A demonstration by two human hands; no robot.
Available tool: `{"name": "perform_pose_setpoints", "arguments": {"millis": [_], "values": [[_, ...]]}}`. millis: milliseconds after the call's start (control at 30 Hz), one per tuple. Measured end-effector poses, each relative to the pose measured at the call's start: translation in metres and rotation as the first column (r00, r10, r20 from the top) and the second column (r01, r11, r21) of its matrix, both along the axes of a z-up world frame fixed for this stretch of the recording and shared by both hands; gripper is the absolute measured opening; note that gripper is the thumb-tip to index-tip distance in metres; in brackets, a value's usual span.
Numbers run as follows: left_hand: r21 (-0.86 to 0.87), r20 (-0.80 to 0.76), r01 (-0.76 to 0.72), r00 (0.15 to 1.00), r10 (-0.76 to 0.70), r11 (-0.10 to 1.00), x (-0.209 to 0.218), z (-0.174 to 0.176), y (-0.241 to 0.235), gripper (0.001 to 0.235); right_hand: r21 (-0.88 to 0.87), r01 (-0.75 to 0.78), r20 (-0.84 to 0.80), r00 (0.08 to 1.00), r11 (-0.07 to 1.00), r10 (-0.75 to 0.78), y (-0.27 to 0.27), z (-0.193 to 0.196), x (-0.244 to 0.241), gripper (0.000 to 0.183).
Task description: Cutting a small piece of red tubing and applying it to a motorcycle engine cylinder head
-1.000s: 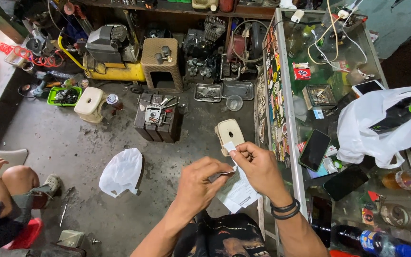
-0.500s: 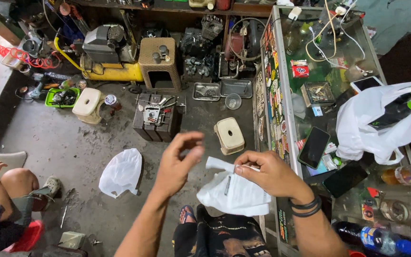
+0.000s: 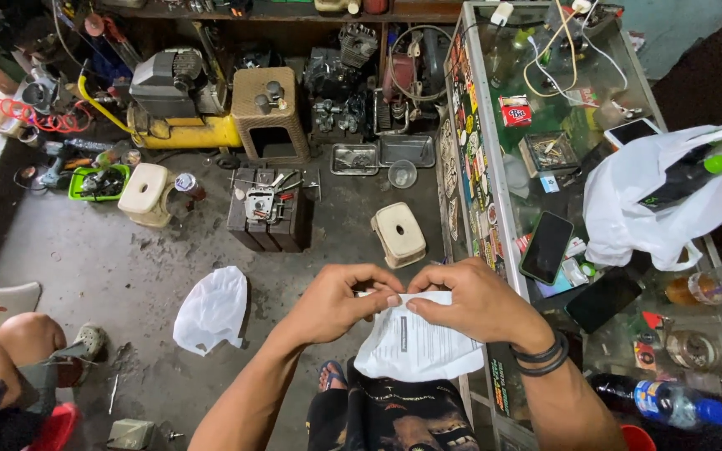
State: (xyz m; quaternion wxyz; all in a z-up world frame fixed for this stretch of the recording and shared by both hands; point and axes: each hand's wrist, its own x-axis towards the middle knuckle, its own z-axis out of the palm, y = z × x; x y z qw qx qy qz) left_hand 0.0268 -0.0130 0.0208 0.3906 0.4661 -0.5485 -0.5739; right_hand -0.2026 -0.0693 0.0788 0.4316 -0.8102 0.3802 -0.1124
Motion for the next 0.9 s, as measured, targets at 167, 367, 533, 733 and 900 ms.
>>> {"name": "perform_pose_setpoints", "arguments": {"millis": [167,367,533,733,900], "values": [[-0.036,0.018,-0.01,1.0,0.011,0.999,0.002,0.0,0.001,0.017,0.068,-0.031,-0.021,0.999,0.997,0.033,-0.001,-0.01,-0.007,0.012],[-0.084,0.026,0.028,0.999,-0.026,0.996,0.003,0.008,0.0,0.022,0.172,-0.044,0.009,0.999,0.984,0.043,-0.005,-0.017,-0.011,0.012],[-0.157,0.069,0.068,0.996,-0.058,0.985,0.003,0.003,0.0,0.021,0.264,-0.089,0.028,0.996,0.96,0.085,-0.008,-0.02,-0.013,0.016],[-0.212,0.11,0.106,0.99,-0.084,0.972,-0.006,0.015,0.0,0.018,0.315,-0.118,0.052,0.993,0.942,0.107,-0.013,-0.022,-0.022,0.018],[-0.212,0.141,0.145,0.983,-0.117,0.966,-0.018,0.015,-0.007,0.017,0.345,-0.124,0.058,0.992,0.93,0.11,-0.016,-0.025,-0.036,0.017]]}}
